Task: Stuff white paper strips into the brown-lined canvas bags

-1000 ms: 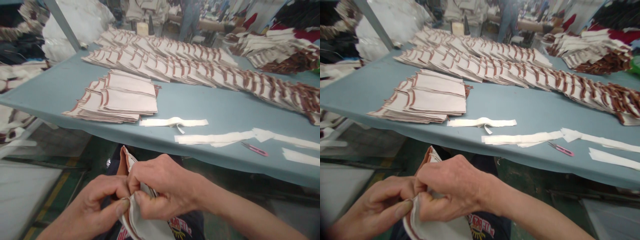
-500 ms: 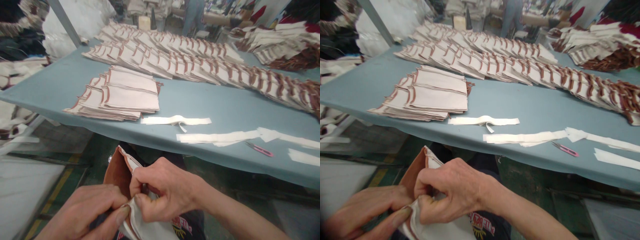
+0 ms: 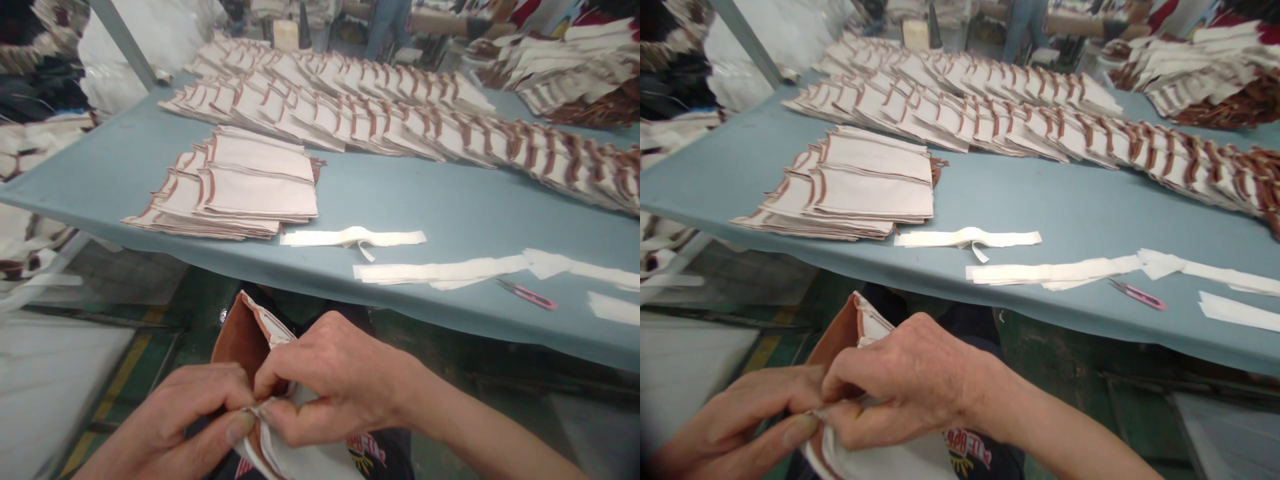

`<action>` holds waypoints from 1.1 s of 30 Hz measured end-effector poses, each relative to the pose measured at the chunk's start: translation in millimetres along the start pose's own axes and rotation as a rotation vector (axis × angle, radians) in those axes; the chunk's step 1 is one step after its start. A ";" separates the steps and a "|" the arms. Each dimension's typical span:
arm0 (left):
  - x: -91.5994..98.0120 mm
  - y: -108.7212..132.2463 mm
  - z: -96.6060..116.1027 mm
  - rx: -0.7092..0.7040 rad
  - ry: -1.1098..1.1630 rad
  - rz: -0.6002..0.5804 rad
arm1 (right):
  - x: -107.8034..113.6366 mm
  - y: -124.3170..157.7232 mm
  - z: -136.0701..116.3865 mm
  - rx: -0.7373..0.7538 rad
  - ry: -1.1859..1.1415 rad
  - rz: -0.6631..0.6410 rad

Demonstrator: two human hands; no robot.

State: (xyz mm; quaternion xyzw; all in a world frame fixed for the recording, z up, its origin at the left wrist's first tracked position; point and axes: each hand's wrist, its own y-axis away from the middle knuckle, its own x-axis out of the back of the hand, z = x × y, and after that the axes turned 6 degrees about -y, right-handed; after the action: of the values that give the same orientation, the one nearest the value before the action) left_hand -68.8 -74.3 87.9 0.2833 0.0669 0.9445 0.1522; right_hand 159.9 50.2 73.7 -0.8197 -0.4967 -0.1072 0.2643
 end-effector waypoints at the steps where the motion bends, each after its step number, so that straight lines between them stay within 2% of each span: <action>1: 1.0 -0.2 -1.6 -0.008 -0.003 -0.022 | 1.9 -1.3 -0.9 0.004 0.002 -0.016; 4: 3.1 -1.8 -4.6 -0.021 0.015 -0.069 | 6.3 -3.6 -4.9 0.024 0.106 -0.046; 9: 0.2 -6.1 -7.5 -0.033 0.053 -0.076 | 7.8 0.5 -10.6 0.107 0.294 -0.075; 11: -2.5 -7.2 -8.8 -0.022 0.042 -0.049 | 7.6 2.2 -10.6 0.097 0.322 -0.105; 14: -7.7 -8.9 -7.8 0.012 0.060 -0.017 | 6.7 2.0 -8.3 0.037 0.332 -0.044; 17: -13.5 -11.4 -3.2 0.032 0.127 0.020 | 8.0 -1.5 -7.9 -0.095 0.198 0.004; 22: -18.5 -14.4 -0.8 0.065 0.199 0.092 | 16.8 -9.1 -15.6 -0.338 -0.101 -0.044; 27: -15.6 -13.2 -6.5 0.122 0.270 0.070 | 20.3 -13.3 -18.6 -0.385 -0.263 -0.043; 33: -15.7 -13.5 -9.2 0.112 0.198 0.046 | 18.5 -14.8 -20.2 -0.442 -0.377 -0.082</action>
State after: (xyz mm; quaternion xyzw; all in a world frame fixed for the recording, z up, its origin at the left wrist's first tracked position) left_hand -58.1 -67.0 69.3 0.1984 0.1278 0.9659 0.1069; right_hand 157.8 58.7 103.6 -0.8421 -0.5344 -0.0690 -0.0222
